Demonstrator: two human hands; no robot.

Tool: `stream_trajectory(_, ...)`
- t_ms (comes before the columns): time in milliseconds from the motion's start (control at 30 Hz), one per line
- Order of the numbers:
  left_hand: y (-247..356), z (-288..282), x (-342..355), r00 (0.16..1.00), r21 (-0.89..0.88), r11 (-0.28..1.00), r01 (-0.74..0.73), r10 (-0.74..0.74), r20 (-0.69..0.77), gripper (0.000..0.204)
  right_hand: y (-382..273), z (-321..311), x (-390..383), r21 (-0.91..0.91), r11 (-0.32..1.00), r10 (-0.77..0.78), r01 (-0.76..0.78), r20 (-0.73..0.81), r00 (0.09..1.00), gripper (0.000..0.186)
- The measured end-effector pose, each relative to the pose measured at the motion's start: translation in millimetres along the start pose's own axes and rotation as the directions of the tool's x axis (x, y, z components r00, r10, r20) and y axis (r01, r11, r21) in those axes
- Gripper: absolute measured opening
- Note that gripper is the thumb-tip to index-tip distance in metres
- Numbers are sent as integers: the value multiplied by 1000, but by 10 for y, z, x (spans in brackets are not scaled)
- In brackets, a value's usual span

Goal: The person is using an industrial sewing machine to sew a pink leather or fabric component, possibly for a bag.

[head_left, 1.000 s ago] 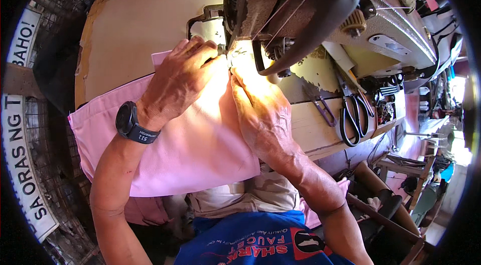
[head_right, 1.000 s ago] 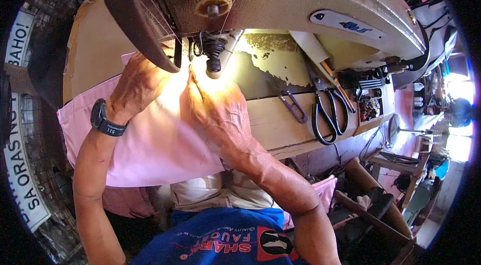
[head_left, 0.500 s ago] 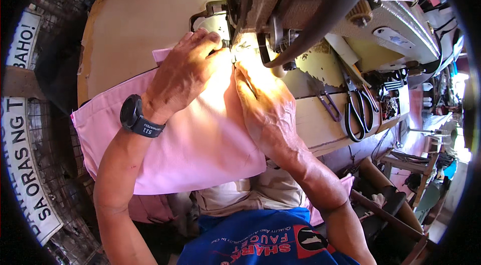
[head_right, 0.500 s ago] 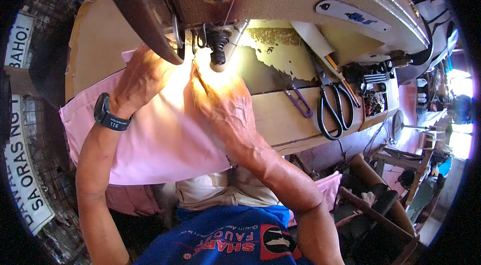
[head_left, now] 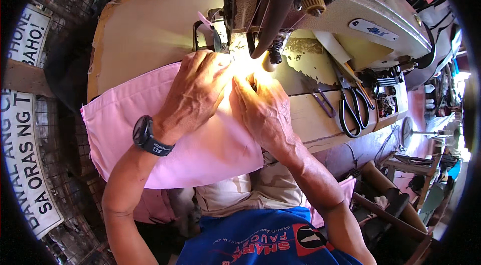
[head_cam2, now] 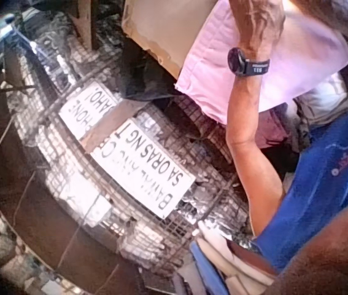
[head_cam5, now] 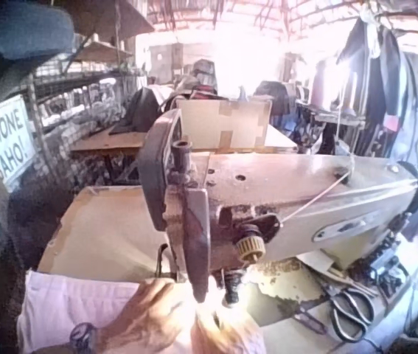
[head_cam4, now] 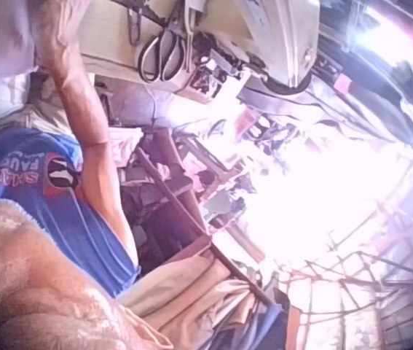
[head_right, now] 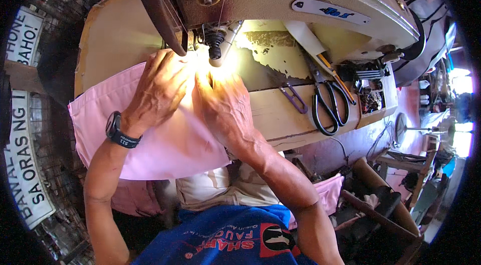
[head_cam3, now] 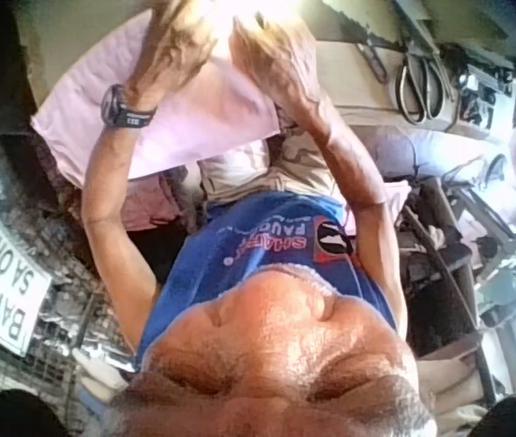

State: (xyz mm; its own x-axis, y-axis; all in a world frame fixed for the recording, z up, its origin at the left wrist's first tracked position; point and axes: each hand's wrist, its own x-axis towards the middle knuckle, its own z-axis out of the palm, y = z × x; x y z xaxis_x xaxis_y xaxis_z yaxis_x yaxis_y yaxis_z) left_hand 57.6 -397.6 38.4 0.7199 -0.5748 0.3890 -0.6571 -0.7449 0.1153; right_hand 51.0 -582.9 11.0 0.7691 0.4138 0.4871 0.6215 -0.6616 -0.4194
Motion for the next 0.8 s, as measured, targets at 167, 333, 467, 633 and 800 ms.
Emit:
stream_trajectory(167, -20, 14, -8, 1000, 3, 1000, 8, -8, -10, 34, 16, -41, -48, 63, 998, -21, 25, -70, 997, 19)
stream_trajectory(333, -42, 36, -54, 1000, -45, 999, 16, -17, -16, 27, -96, -286, -220, 32, 998, 52, -51, -39, 998, 22)
stream_trajectory(467, -84, 25, -67, 999, -80, 997, 16, -19, -33, 27, 44, -757, -347, -62, 992, 115, -114, 22, 993, 36)
stream_trajectory(633, -87, 4, -63, 1000, -107, 994, 25, -23, 16, 26, 891, -1543, -678, -414, 864, 181, -288, -278, 943, 28)
stream_trajectory(800, -66, 59, -6, 995, -152, 988, 29, -43, -91, 26, 1656, -1682, -985, -328, 798, 335, -505, -456, 825, 38)
